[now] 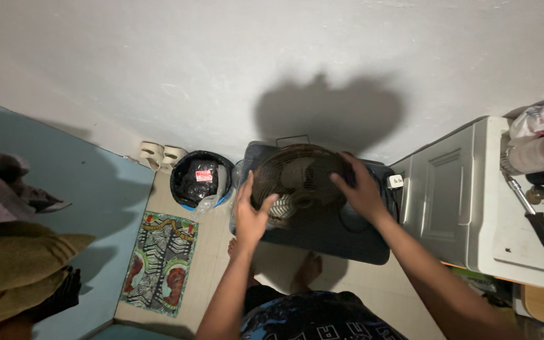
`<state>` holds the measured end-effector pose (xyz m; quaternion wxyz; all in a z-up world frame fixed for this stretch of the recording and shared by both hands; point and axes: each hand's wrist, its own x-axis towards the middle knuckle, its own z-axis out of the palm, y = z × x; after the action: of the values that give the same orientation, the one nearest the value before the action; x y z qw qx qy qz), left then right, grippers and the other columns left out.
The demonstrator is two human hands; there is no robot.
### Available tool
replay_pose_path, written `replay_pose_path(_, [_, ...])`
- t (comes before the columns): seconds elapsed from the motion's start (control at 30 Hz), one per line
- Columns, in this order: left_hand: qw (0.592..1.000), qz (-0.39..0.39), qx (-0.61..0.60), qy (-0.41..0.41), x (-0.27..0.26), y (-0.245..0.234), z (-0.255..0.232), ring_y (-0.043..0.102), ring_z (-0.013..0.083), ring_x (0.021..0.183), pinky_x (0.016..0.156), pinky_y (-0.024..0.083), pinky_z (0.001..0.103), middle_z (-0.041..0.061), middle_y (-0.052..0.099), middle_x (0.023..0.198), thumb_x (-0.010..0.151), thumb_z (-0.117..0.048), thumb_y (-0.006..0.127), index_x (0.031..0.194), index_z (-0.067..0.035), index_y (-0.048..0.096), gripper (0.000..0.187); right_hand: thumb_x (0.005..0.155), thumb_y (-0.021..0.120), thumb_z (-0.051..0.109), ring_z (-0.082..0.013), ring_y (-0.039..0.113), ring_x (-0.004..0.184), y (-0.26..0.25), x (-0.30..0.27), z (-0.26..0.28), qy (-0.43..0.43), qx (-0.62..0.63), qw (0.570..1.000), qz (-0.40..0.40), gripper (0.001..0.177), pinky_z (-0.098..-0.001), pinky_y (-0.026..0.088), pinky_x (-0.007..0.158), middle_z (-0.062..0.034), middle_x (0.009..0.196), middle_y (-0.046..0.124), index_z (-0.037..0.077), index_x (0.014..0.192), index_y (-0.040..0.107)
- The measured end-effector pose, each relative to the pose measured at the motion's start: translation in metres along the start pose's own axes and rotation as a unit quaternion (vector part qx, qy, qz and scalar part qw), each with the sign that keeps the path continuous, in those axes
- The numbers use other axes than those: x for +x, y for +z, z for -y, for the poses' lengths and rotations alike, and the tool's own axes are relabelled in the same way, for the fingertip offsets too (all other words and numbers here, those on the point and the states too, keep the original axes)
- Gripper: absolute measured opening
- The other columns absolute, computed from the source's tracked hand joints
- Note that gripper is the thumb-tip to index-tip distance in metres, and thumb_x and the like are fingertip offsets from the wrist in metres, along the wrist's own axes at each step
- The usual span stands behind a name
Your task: The person disassembles a small table fan, removes the front grille, and uses a screwdriver to loosen a screw on the fan's central hub. They then reassemble the fan by replacing the grille and securing it.
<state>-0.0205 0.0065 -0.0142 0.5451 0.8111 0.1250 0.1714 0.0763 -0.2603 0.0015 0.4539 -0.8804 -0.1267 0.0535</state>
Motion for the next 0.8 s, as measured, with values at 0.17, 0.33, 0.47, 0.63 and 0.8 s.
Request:
replay_pose_path(0.17, [0.998,0.024,0.055,-0.034,0.002,-0.005,0.002,0.062,0.0378,0.126,0.103,0.052,0.045,0.023,0.061,0.139,0.081,-0.033,0.084,0.152,-0.009,0.047,0.083,0.095,0.055,0.061,-0.0381,0.052,0.136,-0.002,-0.002,-0.007,-0.011,-0.024,0.999,0.024,0.076,-0.0501,0.042,0.111,-0.0194,0.147,0.054,0.013,0.154,0.043])
replay_pose_path(0.33, [0.994,0.031,0.106,-0.026,0.017,-0.007,-0.002,0.064,0.0401,0.119,0.099,0.051,0.046,0.025,0.065,0.129,0.08,-0.033,0.087,0.148,-0.005,0.051,0.082,0.094,0.046,0.068,-0.0375,0.057,0.132,0.0,0.009,-0.007,0.038,-0.053,0.997,0.04,0.08,-0.0522,0.045,0.109,-0.0196,0.142,0.058,0.013,0.153,0.044])
replay_pose_path(0.47, [0.992,0.046,0.082,-0.08,0.026,-0.007,-0.006,0.068,0.0366,0.115,0.098,0.053,0.043,0.023,0.068,0.127,0.077,-0.032,0.085,0.145,-0.004,0.054,0.08,0.095,0.045,0.07,-0.039,0.054,0.134,0.002,0.019,-0.012,0.023,-0.103,0.994,0.029,0.081,-0.055,0.042,0.11,-0.0216,0.144,0.056,0.013,0.152,0.046])
replay_pose_path(0.63, [0.992,0.059,0.079,-0.077,0.042,-0.009,-0.009,0.069,0.0356,0.116,0.1,0.053,0.041,0.026,0.069,0.125,0.078,-0.032,0.086,0.139,0.002,0.058,0.076,0.092,0.044,0.071,-0.0383,0.059,0.126,0.008,0.039,-0.023,0.094,-0.118,0.987,0.059,0.082,-0.0525,0.046,0.107,-0.0231,0.137,0.06,0.016,0.154,0.046])
replay_pose_path(0.8, [0.967,0.108,0.08,-0.214,0.063,-0.006,-0.011,0.076,0.0315,0.107,0.101,0.053,0.039,0.023,0.075,0.115,0.077,-0.035,0.082,0.14,-0.003,0.057,0.076,0.094,0.047,0.067,-0.0407,0.063,0.12,0.012,0.061,-0.037,0.081,-0.158,0.983,0.054,0.076,-0.0512,0.048,0.104,-0.0252,0.125,0.066,0.017,0.151,0.052])
